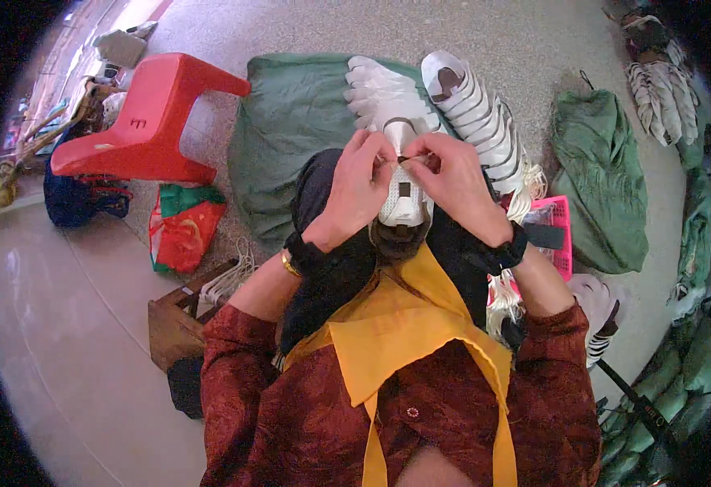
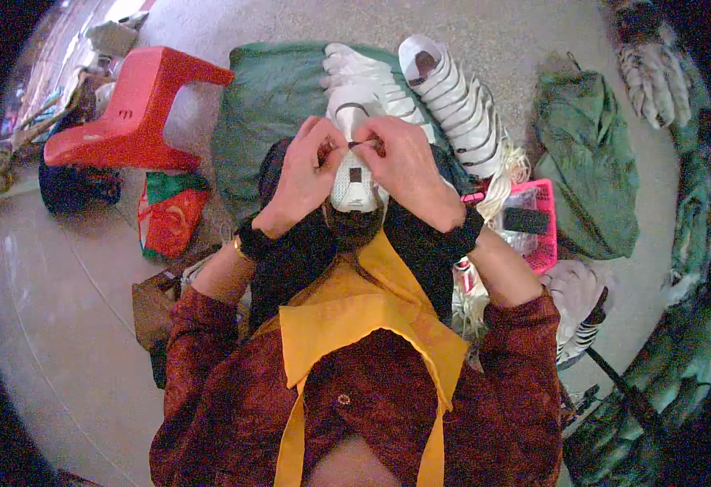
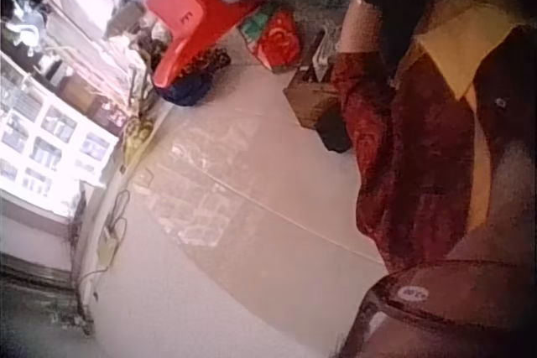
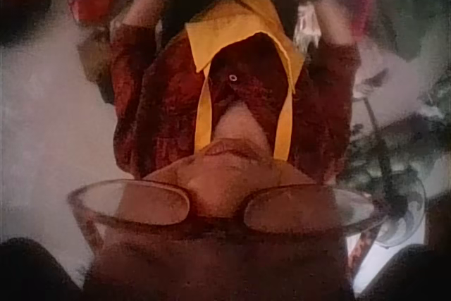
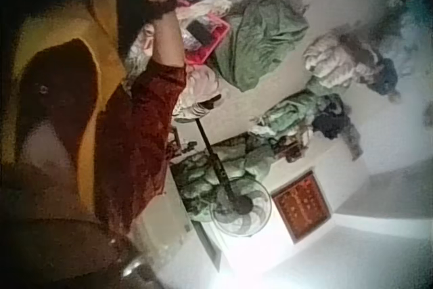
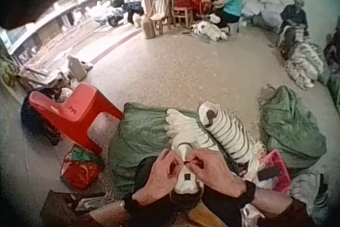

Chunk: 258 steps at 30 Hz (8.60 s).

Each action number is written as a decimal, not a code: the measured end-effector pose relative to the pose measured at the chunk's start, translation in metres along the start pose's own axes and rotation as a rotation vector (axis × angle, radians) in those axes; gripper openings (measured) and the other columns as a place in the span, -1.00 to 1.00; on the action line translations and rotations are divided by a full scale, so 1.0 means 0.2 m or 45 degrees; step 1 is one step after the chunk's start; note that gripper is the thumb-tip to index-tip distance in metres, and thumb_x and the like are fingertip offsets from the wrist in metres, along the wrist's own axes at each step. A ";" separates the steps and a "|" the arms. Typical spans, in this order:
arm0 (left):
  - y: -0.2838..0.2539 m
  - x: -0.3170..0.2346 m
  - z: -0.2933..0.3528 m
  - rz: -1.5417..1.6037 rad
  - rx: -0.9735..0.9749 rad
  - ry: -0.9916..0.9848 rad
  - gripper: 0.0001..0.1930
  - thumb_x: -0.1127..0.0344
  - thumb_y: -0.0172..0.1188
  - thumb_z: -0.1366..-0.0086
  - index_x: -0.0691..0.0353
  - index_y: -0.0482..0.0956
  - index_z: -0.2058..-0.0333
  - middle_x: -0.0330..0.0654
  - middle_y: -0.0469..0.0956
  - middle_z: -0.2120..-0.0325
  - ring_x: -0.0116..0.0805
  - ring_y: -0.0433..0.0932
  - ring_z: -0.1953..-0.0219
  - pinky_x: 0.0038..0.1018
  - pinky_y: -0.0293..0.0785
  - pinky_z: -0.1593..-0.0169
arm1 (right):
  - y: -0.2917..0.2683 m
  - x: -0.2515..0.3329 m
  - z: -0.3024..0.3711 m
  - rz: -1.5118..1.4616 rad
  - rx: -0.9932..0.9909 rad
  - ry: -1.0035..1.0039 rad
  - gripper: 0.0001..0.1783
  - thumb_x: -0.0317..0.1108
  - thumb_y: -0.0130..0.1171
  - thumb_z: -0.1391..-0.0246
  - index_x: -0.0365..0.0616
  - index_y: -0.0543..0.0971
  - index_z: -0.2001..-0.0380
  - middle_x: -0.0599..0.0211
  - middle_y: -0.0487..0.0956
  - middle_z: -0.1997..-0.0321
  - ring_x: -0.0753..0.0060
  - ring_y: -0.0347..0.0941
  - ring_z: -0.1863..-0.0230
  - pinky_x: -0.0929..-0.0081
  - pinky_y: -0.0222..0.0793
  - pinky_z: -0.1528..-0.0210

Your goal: The person sits on the floor and laces a white sneaker resting on their lap. They thread the white laces through the eyelets, pull them tight, and tie a knot at the top. The workspace includes a red stool and a pink basket of laces nearby.

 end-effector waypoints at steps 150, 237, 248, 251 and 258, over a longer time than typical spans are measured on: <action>-0.48 -0.14 0.37 0.533 0.422 -0.775 -0.91 0.41 0.23 -0.30 0.23 0.55 0.40 -0.22 0.66 0.29 -0.50 0.55 0.24 -0.54 0.44 0.09 | -0.07 -0.10 0.11 0.351 -0.132 -0.053 -0.87 -0.42 0.23 -0.09 -0.22 0.65 0.30 0.02 0.53 0.43 -0.09 0.52 0.37 0.12 0.45 0.32; -0.03 0.10 0.00 0.052 -0.041 -0.118 -0.89 0.55 0.30 -0.20 0.28 0.53 0.38 -0.28 0.58 0.48 -0.59 0.53 0.37 -0.54 0.47 0.29 | 0.04 -0.19 0.07 -0.368 -0.233 0.273 -0.85 -0.45 0.40 -0.07 -0.24 0.59 0.42 0.54 0.52 0.55 0.75 0.35 0.47 0.62 0.33 0.41; -0.02 0.08 0.01 0.076 -0.200 -0.334 -0.86 0.49 0.34 -0.17 0.27 0.52 0.39 -0.17 0.53 0.54 -0.43 0.52 0.49 -0.47 0.47 0.34 | 0.05 -0.17 0.07 -0.281 -0.316 0.303 -0.85 -0.43 0.41 -0.04 -0.25 0.63 0.39 0.40 0.61 0.51 0.65 0.47 0.46 0.56 0.41 0.37; -0.01 0.05 0.01 -0.091 -0.243 -0.198 -0.85 0.48 0.35 -0.17 0.29 0.51 0.38 -0.15 0.51 0.56 -0.42 0.51 0.50 -0.45 0.47 0.35 | 0.05 -0.14 0.08 -0.214 -0.341 0.209 -0.84 -0.42 0.41 -0.05 -0.25 0.66 0.33 0.32 0.64 0.48 0.60 0.53 0.44 0.54 0.46 0.34; -0.01 0.04 0.03 -0.067 -0.215 -0.127 -0.79 0.39 0.38 -0.16 0.29 0.49 0.37 -0.06 0.52 0.54 -0.25 0.56 0.48 -0.38 0.48 0.35 | -0.02 -0.07 0.11 -0.163 -0.100 0.212 -0.65 -0.34 0.44 0.01 -0.28 0.64 0.18 0.13 0.67 0.34 0.32 0.63 0.35 0.45 0.53 0.27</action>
Point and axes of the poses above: each hand's wrist, its own z-axis away from the middle knuckle, its own y-axis out of the palm, x = y × z, the point moved 1 cm from there along -z, towards the middle knuckle
